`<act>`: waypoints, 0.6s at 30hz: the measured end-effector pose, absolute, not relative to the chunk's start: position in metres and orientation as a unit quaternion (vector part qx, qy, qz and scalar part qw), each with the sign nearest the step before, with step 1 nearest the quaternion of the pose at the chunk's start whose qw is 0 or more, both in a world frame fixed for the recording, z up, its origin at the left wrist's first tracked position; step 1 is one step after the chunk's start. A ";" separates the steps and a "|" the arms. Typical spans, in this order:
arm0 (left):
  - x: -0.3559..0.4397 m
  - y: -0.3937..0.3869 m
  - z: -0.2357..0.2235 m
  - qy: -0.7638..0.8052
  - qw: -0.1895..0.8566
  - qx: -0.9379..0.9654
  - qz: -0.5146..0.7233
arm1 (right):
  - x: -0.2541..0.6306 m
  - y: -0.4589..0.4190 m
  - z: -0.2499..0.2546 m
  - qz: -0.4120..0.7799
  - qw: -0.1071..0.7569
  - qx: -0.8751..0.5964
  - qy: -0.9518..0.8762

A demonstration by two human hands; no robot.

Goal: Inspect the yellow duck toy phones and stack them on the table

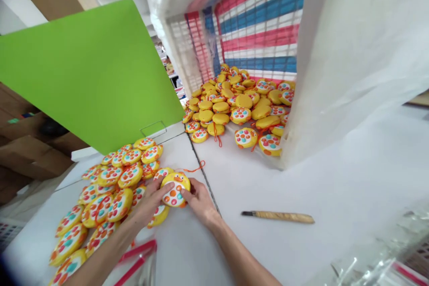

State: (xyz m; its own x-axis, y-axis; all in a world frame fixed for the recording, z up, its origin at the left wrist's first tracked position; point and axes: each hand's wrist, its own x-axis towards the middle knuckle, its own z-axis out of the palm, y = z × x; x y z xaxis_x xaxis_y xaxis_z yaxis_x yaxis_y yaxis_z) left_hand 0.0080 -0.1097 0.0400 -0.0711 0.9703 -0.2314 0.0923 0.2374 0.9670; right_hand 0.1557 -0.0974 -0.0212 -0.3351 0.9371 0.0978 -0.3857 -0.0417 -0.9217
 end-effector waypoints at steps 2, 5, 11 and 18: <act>0.008 -0.112 0.038 0.588 0.519 0.444 0.433 | 0.158 -0.098 -0.020 0.640 0.497 -0.297 -0.505; 0.006 -0.114 0.036 0.593 0.521 0.433 0.434 | 0.159 -0.099 -0.018 0.645 0.487 -0.288 -0.514; 0.007 -0.123 0.037 0.598 0.529 0.423 0.428 | 0.156 -0.100 -0.016 0.705 0.448 -0.285 -0.470; 0.008 -0.140 0.048 0.611 0.460 0.521 0.379 | 0.153 -0.105 -0.014 0.708 0.442 -0.312 -0.454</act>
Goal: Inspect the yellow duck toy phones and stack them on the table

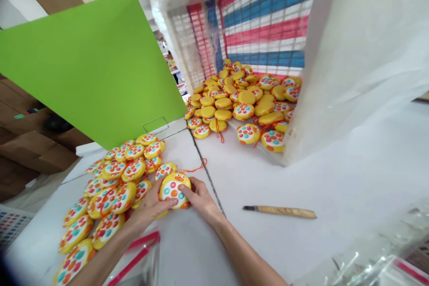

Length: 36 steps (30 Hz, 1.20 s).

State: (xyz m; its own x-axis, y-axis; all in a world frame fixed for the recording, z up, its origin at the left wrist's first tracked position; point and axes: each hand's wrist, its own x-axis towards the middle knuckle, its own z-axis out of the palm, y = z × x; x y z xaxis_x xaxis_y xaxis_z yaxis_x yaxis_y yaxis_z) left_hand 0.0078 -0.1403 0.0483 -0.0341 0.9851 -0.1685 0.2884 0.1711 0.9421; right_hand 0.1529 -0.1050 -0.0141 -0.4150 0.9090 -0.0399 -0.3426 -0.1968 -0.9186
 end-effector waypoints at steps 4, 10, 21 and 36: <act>0.002 -0.142 0.051 0.623 0.431 0.539 0.368 | 0.152 -0.109 -0.008 0.731 0.429 -0.286 -0.447; 0.004 -0.144 0.057 0.641 0.356 0.578 0.358 | 0.151 -0.109 -0.009 0.739 0.427 -0.266 -0.447; -0.004 -0.149 0.041 0.602 0.472 0.512 0.391 | 0.150 -0.113 -0.002 0.749 0.428 -0.265 -0.432; 0.002 -0.145 0.033 0.612 0.544 0.346 0.458 | 0.147 -0.111 -0.007 0.733 0.422 -0.292 -0.446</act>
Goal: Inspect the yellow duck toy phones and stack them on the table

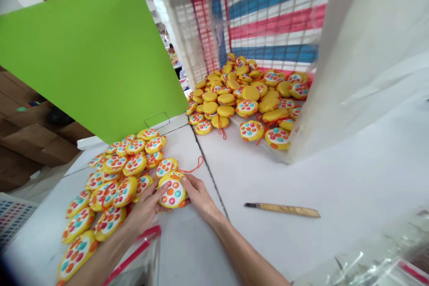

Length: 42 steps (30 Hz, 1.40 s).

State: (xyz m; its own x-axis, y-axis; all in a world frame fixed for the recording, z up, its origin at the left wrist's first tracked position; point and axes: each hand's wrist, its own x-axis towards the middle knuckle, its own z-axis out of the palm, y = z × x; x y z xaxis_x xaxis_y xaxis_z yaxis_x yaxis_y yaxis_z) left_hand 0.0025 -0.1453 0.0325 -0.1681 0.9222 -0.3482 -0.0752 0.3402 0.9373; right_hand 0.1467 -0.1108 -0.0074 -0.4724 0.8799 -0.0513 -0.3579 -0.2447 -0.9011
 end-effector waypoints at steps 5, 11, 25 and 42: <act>0.005 -0.148 0.033 0.614 0.532 0.375 0.446 | 0.148 -0.111 -0.008 0.701 0.452 -0.297 -0.465; 0.002 -0.152 0.035 0.629 0.432 0.521 0.382 | 0.142 -0.111 -0.018 0.684 0.466 -0.302 -0.472; -0.012 -0.003 0.058 0.661 0.373 0.473 0.447 | 0.126 -0.108 -0.027 0.656 0.453 -0.360 -0.484; 0.059 0.102 0.012 0.604 0.186 0.724 0.276 | 0.123 -0.097 -0.032 0.725 0.469 -0.335 -0.377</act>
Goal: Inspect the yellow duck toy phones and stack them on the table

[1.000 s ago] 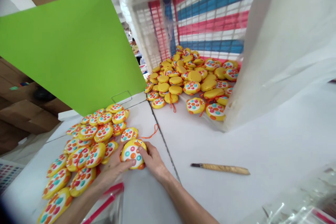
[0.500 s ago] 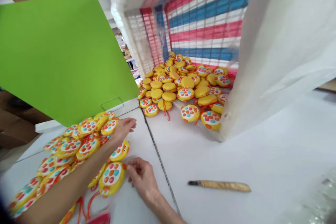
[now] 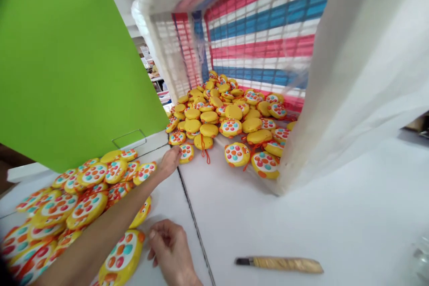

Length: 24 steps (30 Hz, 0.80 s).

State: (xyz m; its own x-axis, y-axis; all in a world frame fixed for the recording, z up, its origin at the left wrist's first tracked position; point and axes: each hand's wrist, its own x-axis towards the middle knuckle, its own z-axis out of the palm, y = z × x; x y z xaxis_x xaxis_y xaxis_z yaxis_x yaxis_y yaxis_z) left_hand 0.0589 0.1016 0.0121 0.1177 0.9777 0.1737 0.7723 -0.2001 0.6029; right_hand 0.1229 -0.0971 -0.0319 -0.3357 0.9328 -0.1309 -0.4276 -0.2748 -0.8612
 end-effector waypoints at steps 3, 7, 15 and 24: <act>0.039 0.058 0.022 0.565 0.179 0.747 0.301 | 0.132 -0.093 -0.025 0.759 0.492 -0.336 -0.262; 0.006 -0.014 0.039 0.520 0.176 0.779 0.303 | 0.148 -0.083 -0.020 0.773 0.526 -0.330 -0.126; -0.032 -0.126 0.041 0.473 0.047 0.868 0.143 | 0.157 -0.091 -0.008 0.789 0.470 -0.277 -0.284; -0.020 -0.155 0.043 0.579 0.105 0.754 0.293 | 0.157 -0.108 -0.006 0.764 0.446 -0.256 -0.390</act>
